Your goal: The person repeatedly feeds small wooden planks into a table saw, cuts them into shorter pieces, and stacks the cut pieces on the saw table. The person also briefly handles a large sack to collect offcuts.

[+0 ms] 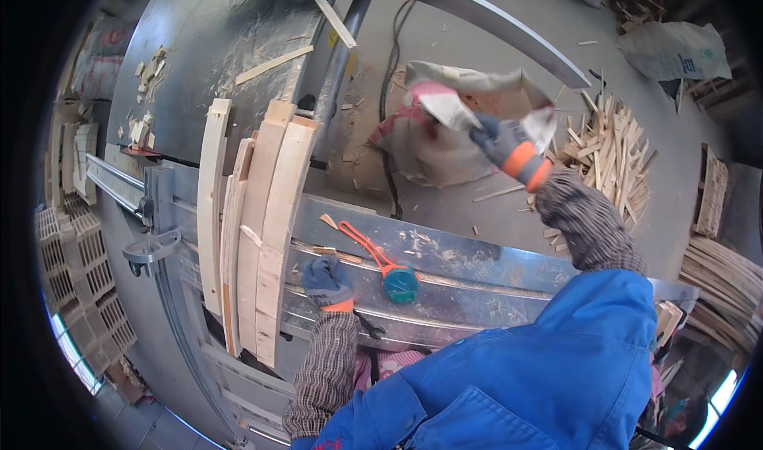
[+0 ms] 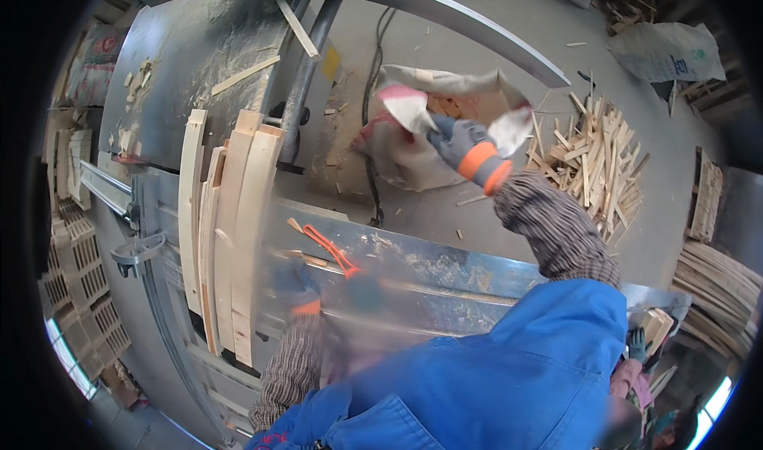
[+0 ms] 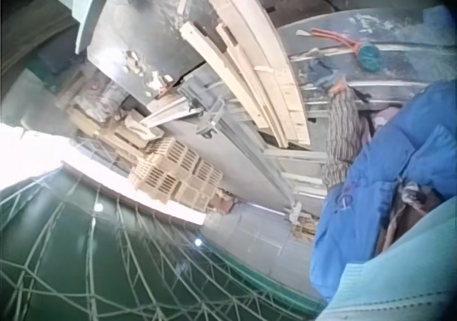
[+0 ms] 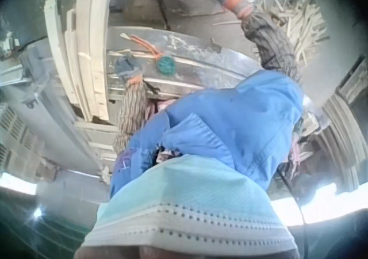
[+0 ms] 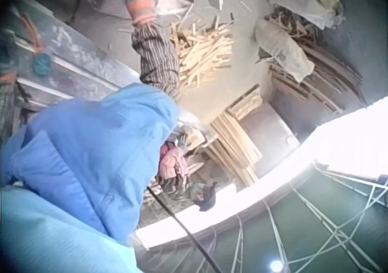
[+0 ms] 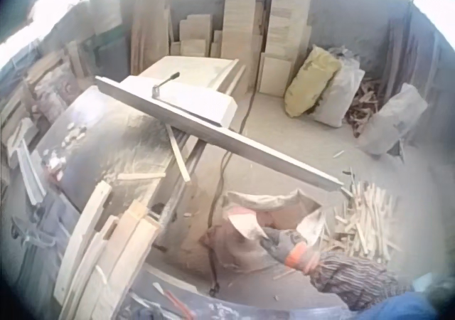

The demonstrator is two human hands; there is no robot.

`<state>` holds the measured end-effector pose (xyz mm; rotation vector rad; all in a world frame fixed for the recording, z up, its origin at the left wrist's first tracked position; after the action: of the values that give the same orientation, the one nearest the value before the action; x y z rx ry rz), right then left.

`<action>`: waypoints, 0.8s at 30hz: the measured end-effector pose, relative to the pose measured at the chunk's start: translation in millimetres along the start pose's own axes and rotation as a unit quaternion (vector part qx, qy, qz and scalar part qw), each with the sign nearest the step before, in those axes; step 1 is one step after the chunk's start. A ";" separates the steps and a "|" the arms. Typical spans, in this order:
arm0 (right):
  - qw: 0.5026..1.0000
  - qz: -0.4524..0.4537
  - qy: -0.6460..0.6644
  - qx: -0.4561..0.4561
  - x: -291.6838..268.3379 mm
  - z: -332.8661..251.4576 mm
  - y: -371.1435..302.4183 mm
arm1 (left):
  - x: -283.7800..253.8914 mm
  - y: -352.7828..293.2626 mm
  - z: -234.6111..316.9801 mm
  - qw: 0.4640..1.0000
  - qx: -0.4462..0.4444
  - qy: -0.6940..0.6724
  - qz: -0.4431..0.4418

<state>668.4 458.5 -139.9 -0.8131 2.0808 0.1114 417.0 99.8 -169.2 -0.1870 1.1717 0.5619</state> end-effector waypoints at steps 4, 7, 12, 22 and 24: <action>0.983 0.044 0.139 -0.112 -62.2 -82.9 -47.0 | 15.3 -4.9 -11.3 0.998 -0.007 0.068 -0.012; 0.986 0.052 0.061 -0.145 -30.3 -112.9 -49.2 | 11.2 -3.3 -4.9 0.996 0.042 0.073 0.044; 0.991 -0.112 0.004 -0.071 80.6 -93.6 -44.5 | 0.1 5.8 6.3 0.997 0.040 0.067 0.018; 0.971 -0.200 0.061 -0.115 98.8 -79.7 -64.4 | 72.4 142.6 135.0 0.886 -0.217 -0.328 -0.246; 0.953 -0.253 0.035 -0.162 92.5 -95.6 -72.9 | 135.4 145.8 133.6 0.891 -0.205 -0.238 -0.329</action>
<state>606.6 320.0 -136.2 -1.5455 1.8766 0.1450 488.6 323.1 -218.5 -0.7365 0.4435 0.2158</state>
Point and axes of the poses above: each hand's wrist, its own y-axis towards the middle knuckle, its own x-axis out of the palm, z = x × y, the point moved 8 cm from there along y, towards the middle knuckle, and after that the axes turned 2 degrees about -y, right-handed, at the moved point
